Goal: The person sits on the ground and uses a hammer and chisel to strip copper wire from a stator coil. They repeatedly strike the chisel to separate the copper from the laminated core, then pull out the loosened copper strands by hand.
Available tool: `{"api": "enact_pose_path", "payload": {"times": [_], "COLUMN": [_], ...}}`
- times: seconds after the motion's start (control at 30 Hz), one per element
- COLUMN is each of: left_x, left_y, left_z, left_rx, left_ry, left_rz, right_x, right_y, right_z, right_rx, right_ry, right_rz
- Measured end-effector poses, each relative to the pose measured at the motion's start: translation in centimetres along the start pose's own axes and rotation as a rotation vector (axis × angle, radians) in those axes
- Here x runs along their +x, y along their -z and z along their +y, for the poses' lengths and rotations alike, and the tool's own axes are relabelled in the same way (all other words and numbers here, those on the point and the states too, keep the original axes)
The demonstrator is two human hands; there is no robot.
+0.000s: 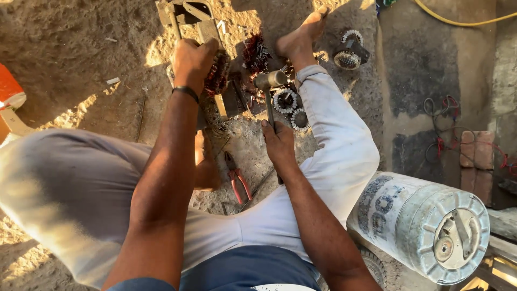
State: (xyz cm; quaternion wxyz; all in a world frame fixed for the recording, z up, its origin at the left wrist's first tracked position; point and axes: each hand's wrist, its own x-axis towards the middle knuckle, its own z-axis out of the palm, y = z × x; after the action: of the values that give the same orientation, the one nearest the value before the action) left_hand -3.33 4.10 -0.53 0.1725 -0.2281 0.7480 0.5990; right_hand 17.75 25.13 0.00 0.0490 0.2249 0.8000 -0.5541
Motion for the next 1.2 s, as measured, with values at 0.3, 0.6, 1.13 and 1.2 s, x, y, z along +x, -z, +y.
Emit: {"api": "enact_pose_path", "payload": {"times": [0.3, 0.6, 1.13, 1.2], "left_x": [-1.8, -2.0, -2.5, -3.1], "left_y": [-3.4, -2.6, -4.9, -5.4], "left_z": [-2.4, -4.3, -5.0, -4.8], "left_rx": [-0.176, 0.098, 0.158, 0.168], "left_ry": [-0.542, -0.726, -0.816, -0.859], "left_rz": [-0.13, -0.048, -0.011, -0.011], "right_x": [-0.9, -0.2, 1.0, 0.8], "right_y": [0.7, 2.1, 3.2, 5.5], "right_z": [-1.4, -3.2, -1.0, -1.4], "right_rx": [-0.001, 0.102, -0.209, -0.16], "right_ry": [0.09, 0.158, 0.036, 0.128], "right_rz": [-0.022, 0.039, 0.009, 0.052]}}
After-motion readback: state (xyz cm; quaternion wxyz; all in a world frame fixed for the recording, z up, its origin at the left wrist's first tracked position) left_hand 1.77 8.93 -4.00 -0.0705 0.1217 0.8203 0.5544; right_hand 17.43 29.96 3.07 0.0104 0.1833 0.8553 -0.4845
